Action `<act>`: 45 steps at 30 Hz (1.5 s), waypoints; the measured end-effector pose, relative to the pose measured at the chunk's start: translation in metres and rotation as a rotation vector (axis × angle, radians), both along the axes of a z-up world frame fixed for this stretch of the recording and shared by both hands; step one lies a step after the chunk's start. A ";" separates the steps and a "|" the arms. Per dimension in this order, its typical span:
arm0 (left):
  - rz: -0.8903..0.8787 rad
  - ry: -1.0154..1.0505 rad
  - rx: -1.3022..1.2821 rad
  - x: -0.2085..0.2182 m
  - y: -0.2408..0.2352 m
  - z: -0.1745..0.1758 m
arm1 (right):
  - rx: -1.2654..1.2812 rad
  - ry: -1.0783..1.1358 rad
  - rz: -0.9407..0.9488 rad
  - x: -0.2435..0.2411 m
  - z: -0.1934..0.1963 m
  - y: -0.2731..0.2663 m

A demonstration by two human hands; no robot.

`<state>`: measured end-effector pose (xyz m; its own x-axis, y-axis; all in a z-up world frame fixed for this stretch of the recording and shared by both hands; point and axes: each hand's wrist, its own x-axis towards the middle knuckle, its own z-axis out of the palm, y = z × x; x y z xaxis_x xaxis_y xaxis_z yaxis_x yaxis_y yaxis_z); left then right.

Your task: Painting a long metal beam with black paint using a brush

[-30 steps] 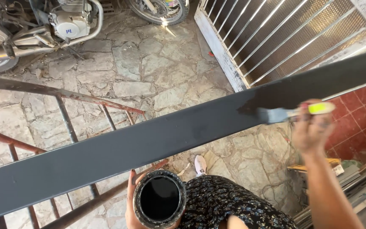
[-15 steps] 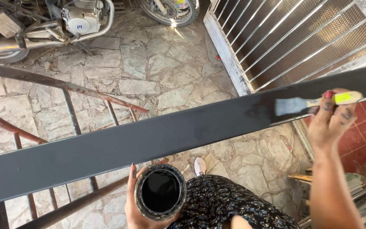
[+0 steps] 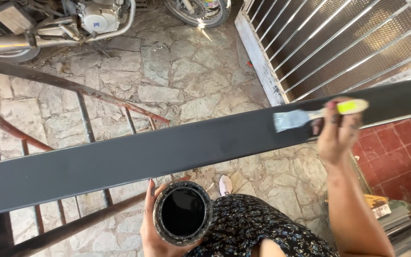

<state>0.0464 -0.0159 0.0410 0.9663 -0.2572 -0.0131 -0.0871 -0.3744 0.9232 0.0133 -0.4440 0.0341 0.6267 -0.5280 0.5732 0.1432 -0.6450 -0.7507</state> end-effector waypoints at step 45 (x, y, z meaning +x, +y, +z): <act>-0.067 -0.029 -0.046 0.023 0.047 -0.008 | -0.374 0.301 -0.345 -0.087 -0.016 -0.026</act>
<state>0.0693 0.0312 0.0333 0.9466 -0.3212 0.0280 -0.1377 -0.3242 0.9359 -0.0737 -0.4701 0.0177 0.6184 -0.5266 0.5834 -0.3061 -0.8451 -0.4384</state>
